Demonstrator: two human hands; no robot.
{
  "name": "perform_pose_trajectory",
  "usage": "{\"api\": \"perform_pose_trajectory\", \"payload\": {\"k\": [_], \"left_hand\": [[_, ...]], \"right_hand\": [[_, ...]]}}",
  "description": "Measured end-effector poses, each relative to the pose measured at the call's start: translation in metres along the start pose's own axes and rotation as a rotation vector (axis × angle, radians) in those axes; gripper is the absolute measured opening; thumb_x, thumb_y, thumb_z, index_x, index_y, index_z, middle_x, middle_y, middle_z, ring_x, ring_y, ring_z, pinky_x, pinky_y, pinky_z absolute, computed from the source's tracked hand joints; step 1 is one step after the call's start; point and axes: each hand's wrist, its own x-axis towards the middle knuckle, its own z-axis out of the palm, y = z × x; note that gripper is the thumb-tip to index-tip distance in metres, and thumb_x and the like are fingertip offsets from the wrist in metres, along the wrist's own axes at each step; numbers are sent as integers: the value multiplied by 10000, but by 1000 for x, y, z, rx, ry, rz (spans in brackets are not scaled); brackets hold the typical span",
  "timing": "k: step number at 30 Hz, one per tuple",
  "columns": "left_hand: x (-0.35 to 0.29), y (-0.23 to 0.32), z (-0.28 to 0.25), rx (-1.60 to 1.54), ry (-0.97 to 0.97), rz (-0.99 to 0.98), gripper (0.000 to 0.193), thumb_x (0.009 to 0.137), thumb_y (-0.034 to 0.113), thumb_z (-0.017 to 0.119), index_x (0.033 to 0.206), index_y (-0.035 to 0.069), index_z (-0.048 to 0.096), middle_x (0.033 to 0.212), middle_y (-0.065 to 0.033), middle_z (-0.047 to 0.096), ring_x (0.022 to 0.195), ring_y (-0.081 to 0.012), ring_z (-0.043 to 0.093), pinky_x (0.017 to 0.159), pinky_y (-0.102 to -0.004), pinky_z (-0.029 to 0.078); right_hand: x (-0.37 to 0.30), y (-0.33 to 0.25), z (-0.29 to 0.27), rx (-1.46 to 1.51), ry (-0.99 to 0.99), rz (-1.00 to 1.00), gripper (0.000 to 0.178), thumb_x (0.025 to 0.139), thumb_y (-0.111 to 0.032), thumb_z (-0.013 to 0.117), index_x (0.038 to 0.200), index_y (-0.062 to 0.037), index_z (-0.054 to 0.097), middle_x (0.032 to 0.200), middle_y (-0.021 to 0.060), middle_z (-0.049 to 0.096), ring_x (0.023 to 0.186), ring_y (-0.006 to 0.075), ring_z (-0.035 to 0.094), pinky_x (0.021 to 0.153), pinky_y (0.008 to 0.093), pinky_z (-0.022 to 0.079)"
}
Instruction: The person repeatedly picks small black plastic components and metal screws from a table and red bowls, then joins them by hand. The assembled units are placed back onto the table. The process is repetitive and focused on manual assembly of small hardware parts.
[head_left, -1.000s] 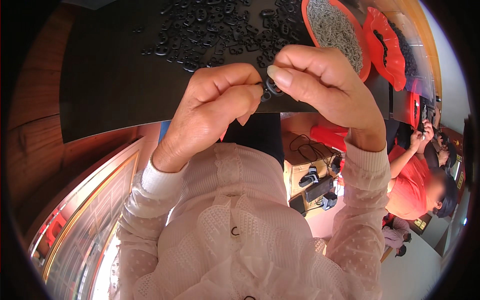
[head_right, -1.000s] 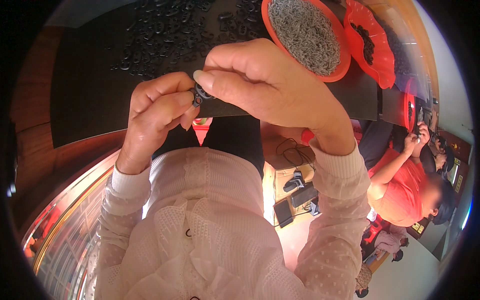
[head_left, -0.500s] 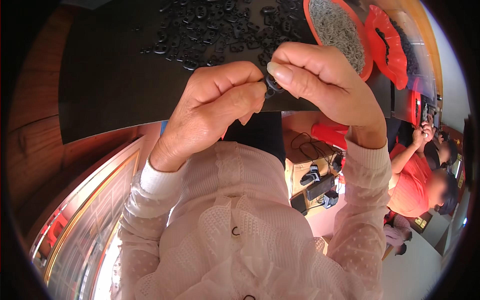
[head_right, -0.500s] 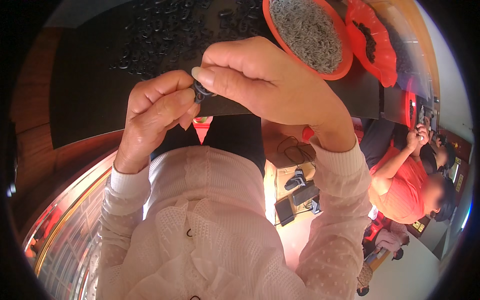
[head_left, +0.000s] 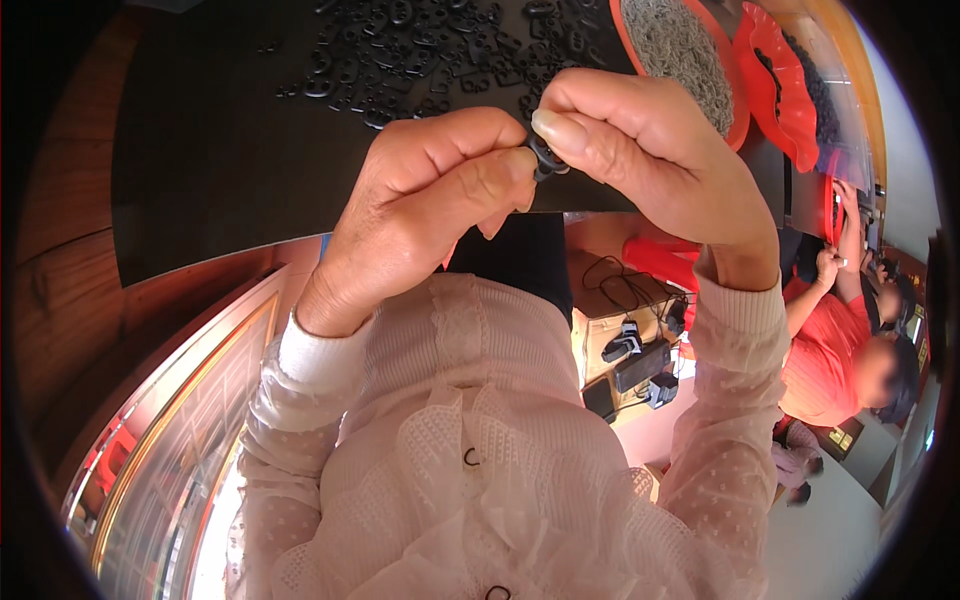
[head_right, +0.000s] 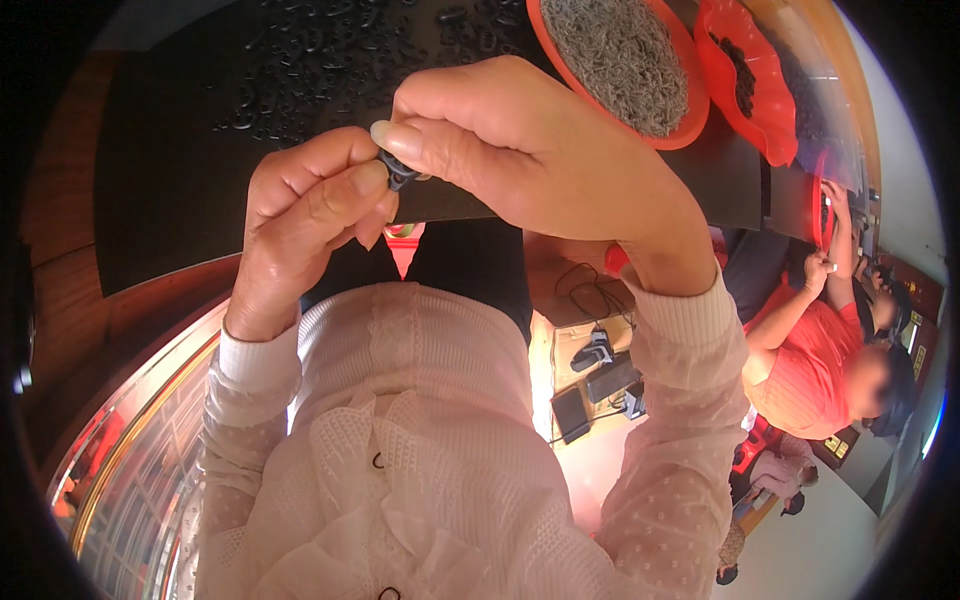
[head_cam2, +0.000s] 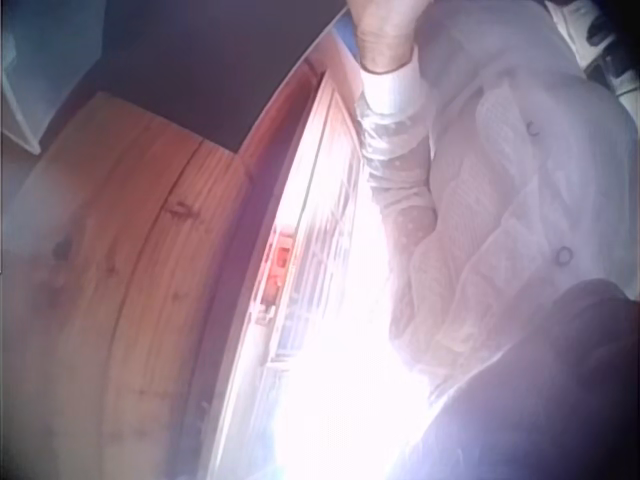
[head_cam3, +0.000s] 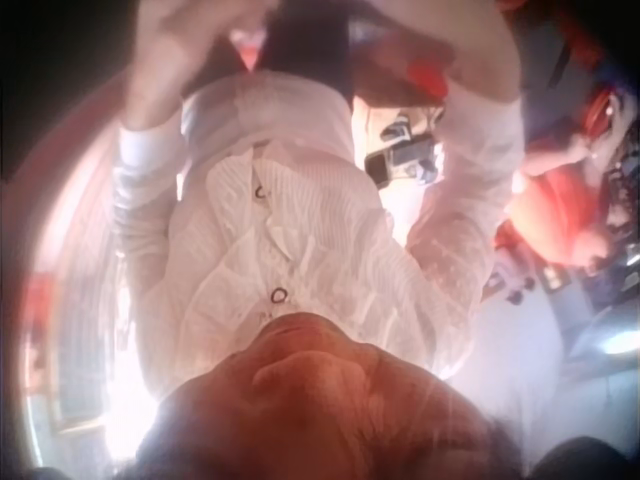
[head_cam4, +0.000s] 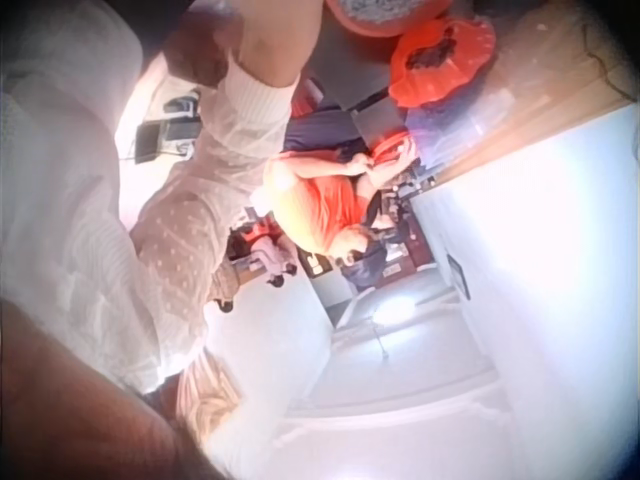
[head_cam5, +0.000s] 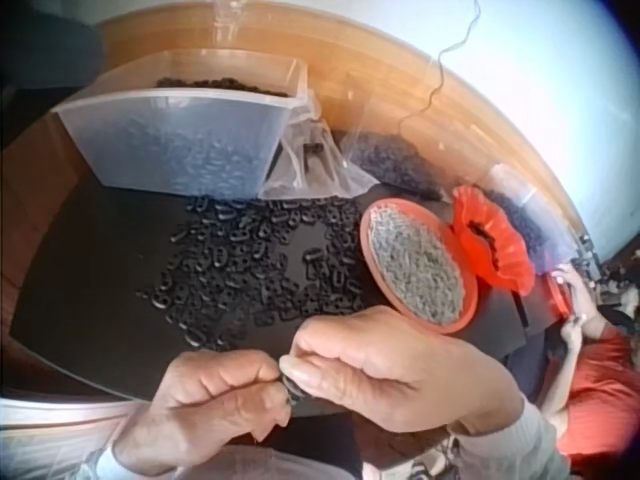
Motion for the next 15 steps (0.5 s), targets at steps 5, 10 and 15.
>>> {"api": "perform_pose_trajectory", "payload": {"k": [5, 10, 15], "left_hand": [[2, 1, 7, -89, 134, -49, 173, 907, 96, 533, 778, 12, 610, 627, 4, 546, 526, -35, 431, 468, -197, 324], [6, -4, 10, -150, 197, 11, 154, 877, 82, 547, 789, -1, 641, 621, -12, 559, 516, -57, 473, 472, -205, 346], [6, -10, 10, -183, 203, 65, 178, 865, 118, 537, 787, -4, 640, 629, -30, 572, 546, -80, 535, 486, -210, 373]], "right_hand": [[-2, 2, 14, -173, 269, -46, 241, 911, -215, 619, 880, 8, 534, 660, 57, 450, 555, 136, 413, 505, 263, 340], [-5, -7, 33, -599, 486, -246, 360, 745, -215, 774, 967, -8, 579, 796, 99, 573, 577, 227, 539, 510, 309, 426], [-6, -3, 35, -694, 427, -223, 440, 702, -231, 798, 1001, -2, 570, 858, 115, 584, 597, 260, 560, 499, 337, 451]]}}
